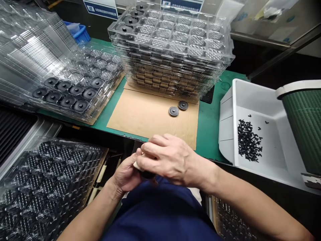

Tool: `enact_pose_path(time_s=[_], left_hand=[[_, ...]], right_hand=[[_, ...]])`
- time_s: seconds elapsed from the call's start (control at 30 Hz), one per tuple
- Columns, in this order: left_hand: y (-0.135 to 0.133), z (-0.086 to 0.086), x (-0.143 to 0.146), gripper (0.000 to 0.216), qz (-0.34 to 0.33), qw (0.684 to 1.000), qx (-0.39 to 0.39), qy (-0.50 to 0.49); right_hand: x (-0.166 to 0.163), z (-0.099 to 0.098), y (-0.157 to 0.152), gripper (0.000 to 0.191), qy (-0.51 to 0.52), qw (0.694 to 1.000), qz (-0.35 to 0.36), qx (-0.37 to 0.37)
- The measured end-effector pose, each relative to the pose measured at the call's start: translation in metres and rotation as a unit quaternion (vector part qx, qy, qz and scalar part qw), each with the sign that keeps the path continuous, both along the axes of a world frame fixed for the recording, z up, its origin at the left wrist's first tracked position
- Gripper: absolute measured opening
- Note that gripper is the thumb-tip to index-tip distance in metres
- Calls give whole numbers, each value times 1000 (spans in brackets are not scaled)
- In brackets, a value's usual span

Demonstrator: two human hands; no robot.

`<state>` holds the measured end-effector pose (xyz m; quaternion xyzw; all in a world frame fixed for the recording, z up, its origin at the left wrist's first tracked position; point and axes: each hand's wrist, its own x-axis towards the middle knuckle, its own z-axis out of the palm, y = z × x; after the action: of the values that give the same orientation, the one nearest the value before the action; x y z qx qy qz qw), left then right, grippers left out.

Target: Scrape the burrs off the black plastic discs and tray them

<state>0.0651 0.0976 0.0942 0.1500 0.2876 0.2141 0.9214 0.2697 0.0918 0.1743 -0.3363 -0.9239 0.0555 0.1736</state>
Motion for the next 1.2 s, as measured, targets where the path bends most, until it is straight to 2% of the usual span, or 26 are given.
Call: enact_pose_path(time_s=[0.1, 0.23, 0.4, 0.5, 0.63, 0.7, 0.8, 0.9, 0.97, 1.03, 1.13, 1.2], left_hand=[[-1, -3, 0, 44, 18, 999, -27, 9], [-1, -7, -2, 32, 49, 998, -38, 33], [0, -8, -4, 38, 43, 998, -30, 27], [1, -3, -3, 34, 98, 995, -1, 27], [5, 4, -6, 42, 183, 980, 57, 43], [7, 3, -7, 44, 163, 984, 64, 43], [7, -4, -7, 43, 93, 994, 41, 26], [5, -10, -4, 38, 40, 999, -10, -14], [4, -9, -2, 30, 37, 998, -40, -40], [4, -5, -1, 24, 86, 994, -40, -49], [6, 2, -5, 29, 205, 978, 15, -36], [8, 2, -9, 40, 243, 969, 51, -17]], right_hand=[[0, -3, 2, 14, -18, 999, -49, 9], [-6, -9, -1, 10, -27, 1000, 0, 6], [-7, -9, 0, 14, -30, 998, -55, 32], [-7, -12, -2, 18, -11, 997, -76, 31], [-7, -23, -11, 27, 29, 983, -180, 5], [-7, -25, -14, 28, 15, 982, -188, -4], [-9, -20, -11, 23, -26, 986, -162, 6], [-13, -12, -2, 14, -41, 995, -93, 24], [-16, -9, 4, 12, -22, 998, -35, 41], [-18, -11, 6, 13, 0, 998, -35, 50], [-21, -20, -1, 18, 41, 988, -151, 6], [-21, -25, -6, 23, 58, 978, -195, -35]])
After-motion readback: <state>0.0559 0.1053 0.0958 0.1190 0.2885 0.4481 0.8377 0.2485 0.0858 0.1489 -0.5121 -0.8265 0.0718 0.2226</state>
